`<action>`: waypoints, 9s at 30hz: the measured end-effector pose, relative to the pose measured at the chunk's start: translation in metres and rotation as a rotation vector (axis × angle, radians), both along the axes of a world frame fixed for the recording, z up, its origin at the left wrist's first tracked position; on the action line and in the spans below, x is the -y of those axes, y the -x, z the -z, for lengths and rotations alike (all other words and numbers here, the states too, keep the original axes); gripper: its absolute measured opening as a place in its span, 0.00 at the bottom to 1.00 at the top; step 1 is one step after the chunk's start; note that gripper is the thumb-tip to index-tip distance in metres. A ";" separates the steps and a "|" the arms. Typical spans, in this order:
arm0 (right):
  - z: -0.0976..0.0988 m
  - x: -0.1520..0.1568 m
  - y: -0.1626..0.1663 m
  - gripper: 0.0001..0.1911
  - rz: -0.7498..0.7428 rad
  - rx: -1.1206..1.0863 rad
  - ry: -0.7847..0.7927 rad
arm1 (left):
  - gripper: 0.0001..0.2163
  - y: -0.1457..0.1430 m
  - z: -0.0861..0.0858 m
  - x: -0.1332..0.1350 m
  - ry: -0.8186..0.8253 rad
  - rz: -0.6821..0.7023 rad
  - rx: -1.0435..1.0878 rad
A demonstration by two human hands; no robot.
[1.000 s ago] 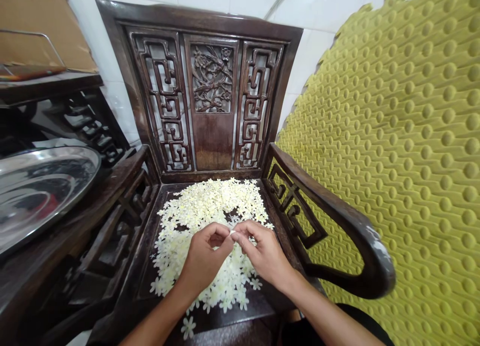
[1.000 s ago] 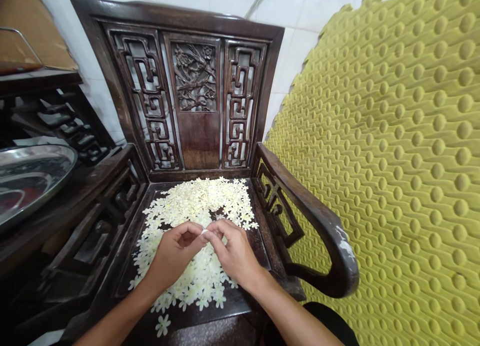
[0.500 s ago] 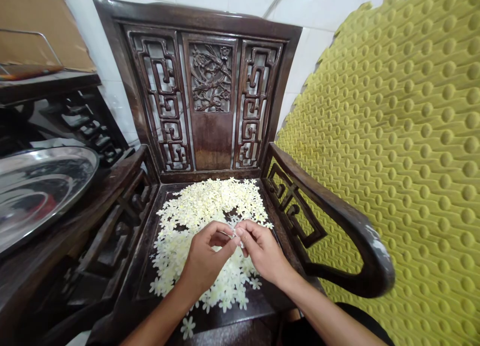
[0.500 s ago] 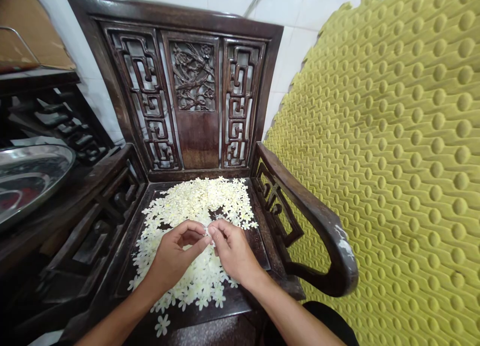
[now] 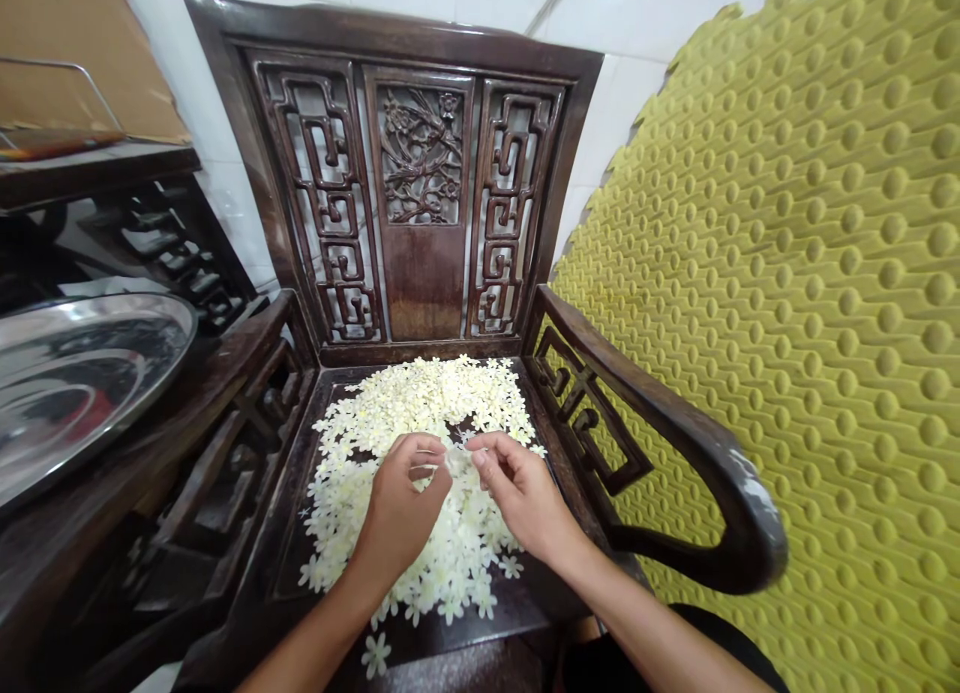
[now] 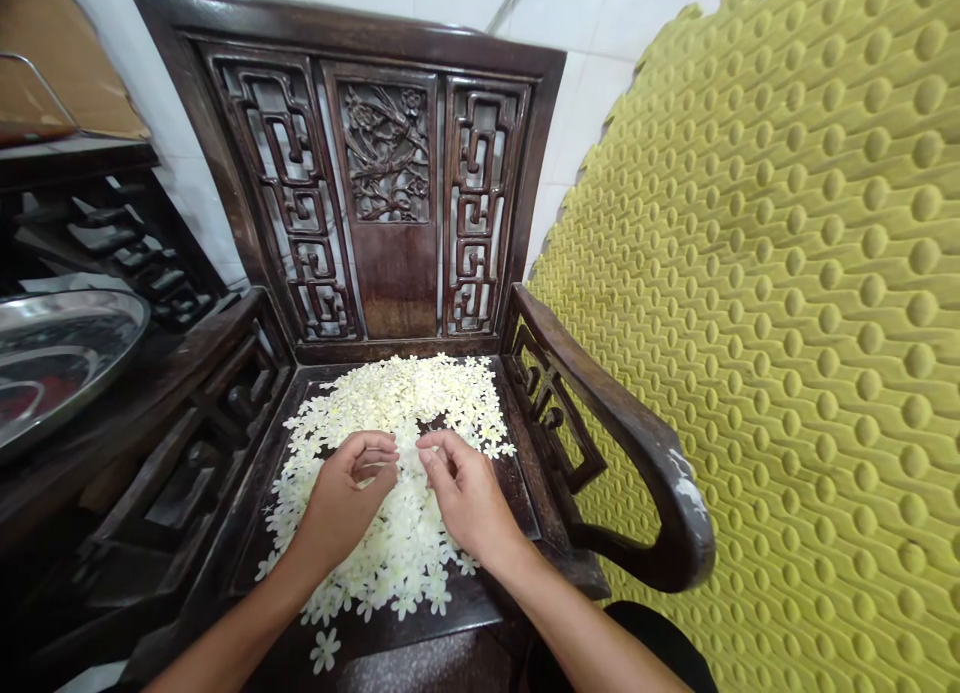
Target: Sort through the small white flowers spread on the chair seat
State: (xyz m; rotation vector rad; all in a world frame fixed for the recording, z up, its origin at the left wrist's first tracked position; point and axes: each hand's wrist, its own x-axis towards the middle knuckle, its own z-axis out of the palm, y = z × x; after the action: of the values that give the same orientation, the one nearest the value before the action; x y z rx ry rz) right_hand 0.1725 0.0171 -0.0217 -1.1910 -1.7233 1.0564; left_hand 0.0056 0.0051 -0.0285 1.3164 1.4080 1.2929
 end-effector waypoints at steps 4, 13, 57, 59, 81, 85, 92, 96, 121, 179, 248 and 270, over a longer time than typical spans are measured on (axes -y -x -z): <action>0.000 0.000 -0.001 0.13 0.006 -0.031 0.006 | 0.06 -0.004 -0.003 0.002 0.053 0.101 0.040; -0.001 0.014 0.009 0.11 0.117 -0.158 -0.089 | 0.11 -0.009 -0.012 0.012 0.405 0.432 0.608; -0.023 0.010 0.004 0.09 -0.045 0.123 -0.202 | 0.07 0.004 -0.009 0.010 0.095 0.198 0.333; -0.024 0.010 0.002 0.08 -0.038 0.192 -0.274 | 0.07 0.002 -0.009 0.009 0.082 0.176 0.351; -0.016 0.004 -0.001 0.08 0.062 0.269 -0.375 | 0.05 -0.004 -0.015 0.009 -0.011 0.178 0.198; -0.017 0.005 -0.002 0.08 0.066 0.265 -0.375 | 0.06 -0.004 -0.015 0.008 0.006 0.214 0.248; -0.017 0.006 -0.003 0.08 0.065 0.273 -0.387 | 0.06 -0.005 -0.017 0.008 0.028 0.224 0.256; -0.015 0.006 -0.004 0.07 0.063 0.275 -0.400 | 0.07 -0.006 -0.018 0.008 0.036 0.222 0.254; -0.015 0.006 -0.002 0.08 0.047 0.270 -0.402 | 0.05 -0.004 -0.010 0.006 0.056 0.212 0.249; -0.010 0.004 0.002 0.05 -0.072 0.422 -0.562 | 0.05 0.015 -0.008 0.010 -0.139 0.134 -0.141; 0.103 -0.101 0.073 0.08 -0.201 0.907 -0.437 | 0.10 0.037 0.016 0.022 0.056 0.477 -1.248; 0.077 -0.092 0.064 0.06 -0.105 0.795 -0.413 | 0.13 0.044 0.015 0.024 -0.009 0.335 -1.124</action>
State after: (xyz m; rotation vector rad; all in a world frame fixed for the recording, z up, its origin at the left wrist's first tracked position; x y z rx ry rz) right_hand 0.1081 0.1088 -0.0988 -1.3389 -2.4703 0.2239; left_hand -0.0388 -0.0185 -0.0432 2.3254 1.7294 0.2599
